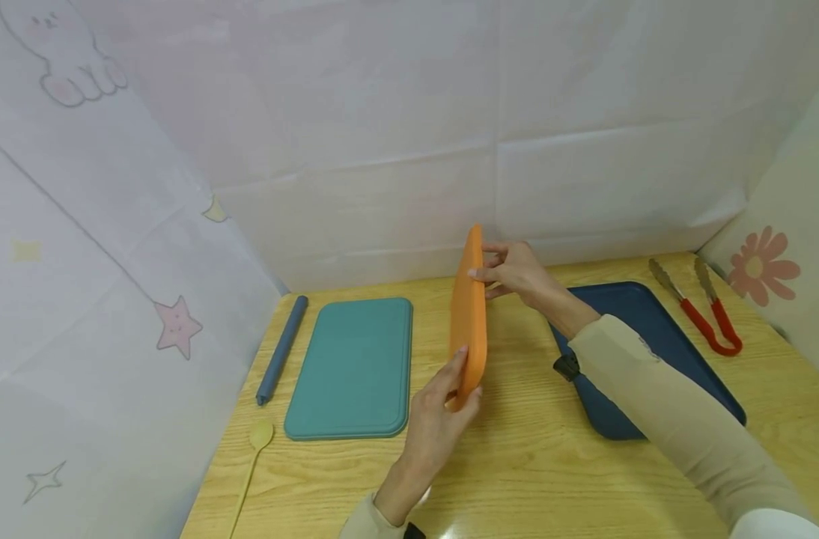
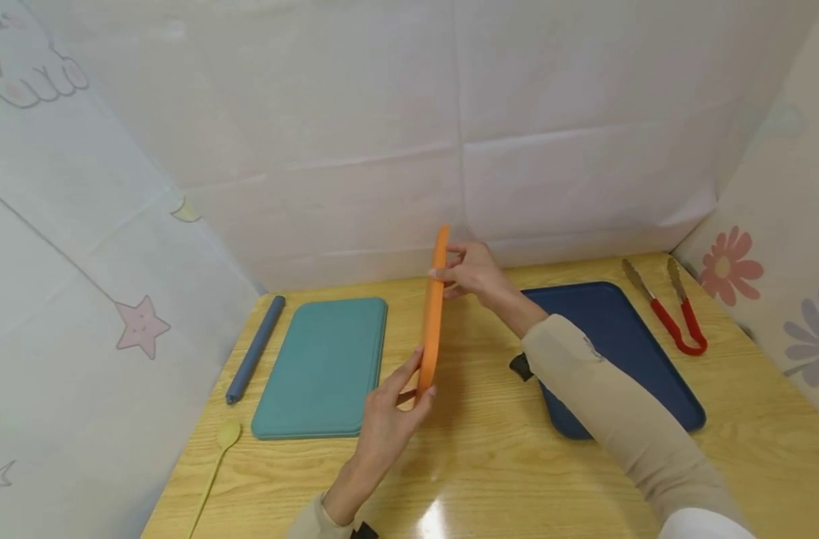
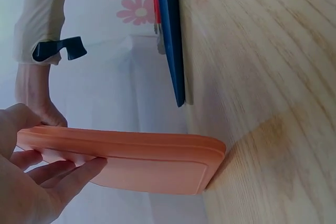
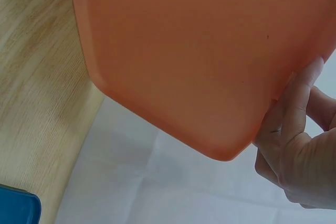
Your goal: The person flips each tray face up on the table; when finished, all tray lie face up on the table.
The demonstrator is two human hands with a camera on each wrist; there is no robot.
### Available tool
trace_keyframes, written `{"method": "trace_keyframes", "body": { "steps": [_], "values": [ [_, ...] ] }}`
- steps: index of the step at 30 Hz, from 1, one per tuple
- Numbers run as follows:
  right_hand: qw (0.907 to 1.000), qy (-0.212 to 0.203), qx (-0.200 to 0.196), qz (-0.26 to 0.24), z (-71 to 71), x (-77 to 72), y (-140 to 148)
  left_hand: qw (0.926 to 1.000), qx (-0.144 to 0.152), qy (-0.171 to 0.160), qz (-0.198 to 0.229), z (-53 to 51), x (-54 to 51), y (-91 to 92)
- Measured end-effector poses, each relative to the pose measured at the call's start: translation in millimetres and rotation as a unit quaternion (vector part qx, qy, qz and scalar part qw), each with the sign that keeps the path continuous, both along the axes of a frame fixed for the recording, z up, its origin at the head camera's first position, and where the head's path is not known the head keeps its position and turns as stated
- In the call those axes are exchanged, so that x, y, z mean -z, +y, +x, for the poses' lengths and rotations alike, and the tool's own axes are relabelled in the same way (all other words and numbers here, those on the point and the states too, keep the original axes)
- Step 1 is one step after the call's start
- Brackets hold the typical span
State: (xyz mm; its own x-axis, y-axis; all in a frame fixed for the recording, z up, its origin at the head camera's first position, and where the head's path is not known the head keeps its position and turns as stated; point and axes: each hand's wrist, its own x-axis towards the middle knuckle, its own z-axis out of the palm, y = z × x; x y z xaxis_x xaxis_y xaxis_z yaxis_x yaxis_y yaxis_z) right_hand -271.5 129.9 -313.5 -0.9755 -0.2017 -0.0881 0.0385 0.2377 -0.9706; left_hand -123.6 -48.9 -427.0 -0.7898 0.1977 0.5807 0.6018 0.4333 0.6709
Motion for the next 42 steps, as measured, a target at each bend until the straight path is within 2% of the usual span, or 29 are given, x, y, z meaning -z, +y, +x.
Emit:
{"method": "trace_keyframes", "body": {
  "steps": [11, 21, 24, 27, 34, 36, 39, 42],
  "values": [
    [0.9999, 0.002, 0.0, -0.013, 3.1, -4.9, -6, 0.9989, 0.016, -0.02, 0.038, 2.4, -8.3, 2.0],
    [0.9995, 0.0, -0.005, -0.03, 3.6, -7.5, -11, 0.9978, 0.023, 0.015, 0.06, 1.1, -11.9, 3.0],
    [0.9994, -0.001, -0.008, -0.033, 3.1, -7.5, -12, 0.9969, 0.027, 0.015, 0.072, 1.5, -13.5, 3.0],
    [0.9994, 0.0, -0.013, -0.032, 2.5, -6.8, -13, 0.9957, 0.033, 0.003, 0.087, 2.2, -14.6, 3.2],
    [0.9994, -0.001, -0.023, -0.027, 4.0, -7.0, -18, 0.989, 0.047, -0.064, 0.125, 6.6, -21.4, 3.5],
    [0.9993, -0.001, -0.026, -0.025, 4.7, -6.4, -19, 0.9873, 0.052, -0.075, 0.13, 7.9, -23.4, 3.1],
    [0.9993, -0.002, -0.029, -0.022, 5.1, -5.2, -21, 0.9862, 0.061, -0.081, 0.131, 9.4, -26.1, 2.9],
    [0.9994, -0.001, -0.03, -0.018, 5.6, -5.1, -23, 0.9864, 0.056, -0.081, 0.132, 11.5, -29.4, 3.6]
  ]
}}
